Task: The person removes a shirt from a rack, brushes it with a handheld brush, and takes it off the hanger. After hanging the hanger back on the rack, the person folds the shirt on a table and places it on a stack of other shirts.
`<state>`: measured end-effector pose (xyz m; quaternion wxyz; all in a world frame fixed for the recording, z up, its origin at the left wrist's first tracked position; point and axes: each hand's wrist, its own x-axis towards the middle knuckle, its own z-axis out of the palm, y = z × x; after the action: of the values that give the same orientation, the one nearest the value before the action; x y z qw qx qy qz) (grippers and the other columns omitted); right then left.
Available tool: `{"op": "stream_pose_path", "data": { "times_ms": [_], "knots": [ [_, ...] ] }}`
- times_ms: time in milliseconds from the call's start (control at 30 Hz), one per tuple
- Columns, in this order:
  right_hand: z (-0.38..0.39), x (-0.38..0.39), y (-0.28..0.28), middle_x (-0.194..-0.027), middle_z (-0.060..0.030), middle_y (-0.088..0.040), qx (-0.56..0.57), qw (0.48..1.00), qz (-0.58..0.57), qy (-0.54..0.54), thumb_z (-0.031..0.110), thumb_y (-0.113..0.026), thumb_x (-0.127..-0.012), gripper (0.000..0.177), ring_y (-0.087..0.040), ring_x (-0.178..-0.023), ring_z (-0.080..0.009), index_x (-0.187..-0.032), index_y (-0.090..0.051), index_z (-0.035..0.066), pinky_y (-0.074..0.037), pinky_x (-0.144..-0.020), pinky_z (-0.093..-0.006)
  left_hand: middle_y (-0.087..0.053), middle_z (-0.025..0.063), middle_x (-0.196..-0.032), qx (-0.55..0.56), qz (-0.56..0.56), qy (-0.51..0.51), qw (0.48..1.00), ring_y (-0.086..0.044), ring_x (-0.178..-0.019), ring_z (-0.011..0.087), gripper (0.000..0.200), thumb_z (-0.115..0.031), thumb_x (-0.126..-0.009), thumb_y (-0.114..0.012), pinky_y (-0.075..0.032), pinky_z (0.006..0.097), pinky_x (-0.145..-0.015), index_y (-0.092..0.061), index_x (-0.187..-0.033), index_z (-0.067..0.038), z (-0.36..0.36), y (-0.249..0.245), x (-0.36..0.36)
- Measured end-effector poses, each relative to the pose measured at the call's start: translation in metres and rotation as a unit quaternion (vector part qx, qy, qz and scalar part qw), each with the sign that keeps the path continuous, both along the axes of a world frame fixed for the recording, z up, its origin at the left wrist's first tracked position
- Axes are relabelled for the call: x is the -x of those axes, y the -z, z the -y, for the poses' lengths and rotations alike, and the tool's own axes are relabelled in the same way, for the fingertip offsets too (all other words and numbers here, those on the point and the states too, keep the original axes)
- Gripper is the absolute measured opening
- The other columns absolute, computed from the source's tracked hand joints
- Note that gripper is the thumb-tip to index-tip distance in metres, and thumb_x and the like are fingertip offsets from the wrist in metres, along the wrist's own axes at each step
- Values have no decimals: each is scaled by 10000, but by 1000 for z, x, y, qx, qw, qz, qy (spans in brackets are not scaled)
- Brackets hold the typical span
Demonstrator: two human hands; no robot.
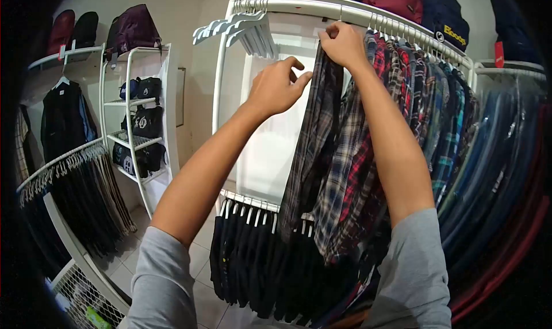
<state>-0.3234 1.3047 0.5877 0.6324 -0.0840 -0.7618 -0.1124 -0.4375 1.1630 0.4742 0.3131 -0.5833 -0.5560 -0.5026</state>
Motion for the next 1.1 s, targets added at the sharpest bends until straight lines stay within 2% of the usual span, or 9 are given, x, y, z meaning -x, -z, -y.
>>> {"op": "stream_pose_path", "data": {
  "times_ms": [100, 267, 400, 500, 567, 700, 867, 1000, 1100],
  "knots": [
    [-31, 26, -4, -1298, -367, -578, 86, 996, -12, 35, 455, -672, -836, 628, -608, -1177, -458, -1227, -651, -36, -485, -1020, -467, -710, 211, -1030, 4, 42, 0, 999, -675, -1003, 371, 580, -516, -946, -573, -511, 465, -887, -643, -1229, -15, -39, -1, 9],
    [-57, 49, -15, -1299, -385, -571, 218, 974, -55, 5, 441, -662, -799, 732, -578, -1244, -471, -1275, -595, -111, -472, -1040, -446, -694, 228, -1122, 25, 53, 3, 998, -667, -1059, 372, 625, -523, -949, -571, -498, 468, -944, -597, -1325, -24, -83, -8, 26],
    [-128, 79, -48, -1122, -268, -659, 445, 866, -32, -227, 156, -538, -794, 512, -658, -1001, -294, -1167, -596, -189, -522, -834, -412, -684, 256, -1168, 20, 21, 136, 990, -712, -947, 314, 614, -376, -940, -676, -548, 416, -835, -512, -1413, -20, -112, 4, 28],
    [-131, 70, -42, -1108, -286, -654, 389, 897, -52, -203, 158, -538, -812, 498, -668, -947, -309, -1158, -591, -196, -527, -793, -429, -640, 267, -1239, 10, -18, 101, 995, -688, -923, 342, 610, -324, -922, -686, -537, 425, -851, -501, -1406, -1, -114, 23, 16],
    [-113, 60, -30, -1007, -281, -668, 369, 916, -80, -136, 179, -541, -836, 449, -671, -787, -305, -1092, -602, -184, -526, -683, -439, -643, 271, -1223, -1, -29, 102, 994, -676, -971, 354, 612, -317, -923, -684, -527, 439, -874, -495, -1409, 2, -117, 32, 12],
    [-113, 53, -40, -832, -223, -682, 354, 918, -87, -155, 219, -531, -871, 379, -616, -556, -283, -967, -599, -141, -487, -536, -458, -656, 258, -1187, -24, -29, 136, 990, -676, -947, 346, 611, -317, -925, -682, -529, 443, -862, -493, -1412, 0, -116, 39, 9],
    [-97, 26, -50, -972, -261, -688, 316, 926, -125, -164, 227, -559, -888, 481, -687, -786, -314, -1093, -589, -208, -525, -646, -438, -677, 209, -1089, -20, -33, 128, 991, -682, -887, 314, 586, -333, -922, -693, -541, 415, -825, -529, -1387, -17, -106, 46, 6],
    [-21, -15, -31, -1115, -290, -674, 308, 935, -60, -163, 230, -629, -908, 531, -695, -924, -343, -1188, -569, -217, -540, -776, -438, -689, 180, -1066, 9, 17, 186, 982, -674, -856, 252, 550, -400, -937, -680, -536, 395, -783, -594, -1327, -22, -80, 44, -2],
    [0, -26, -23, -1157, -282, -673, 393, 900, 5, -190, 255, -656, -934, 530, -688, -980, -314, -1231, -581, -178, -544, -849, -412, -703, 188, -1044, 21, 85, 241, 967, -671, -879, 239, 509, -458, -992, -582, -524, 371, -811, -666, -1219, -11, -57, 47, -6]
  ]
}}
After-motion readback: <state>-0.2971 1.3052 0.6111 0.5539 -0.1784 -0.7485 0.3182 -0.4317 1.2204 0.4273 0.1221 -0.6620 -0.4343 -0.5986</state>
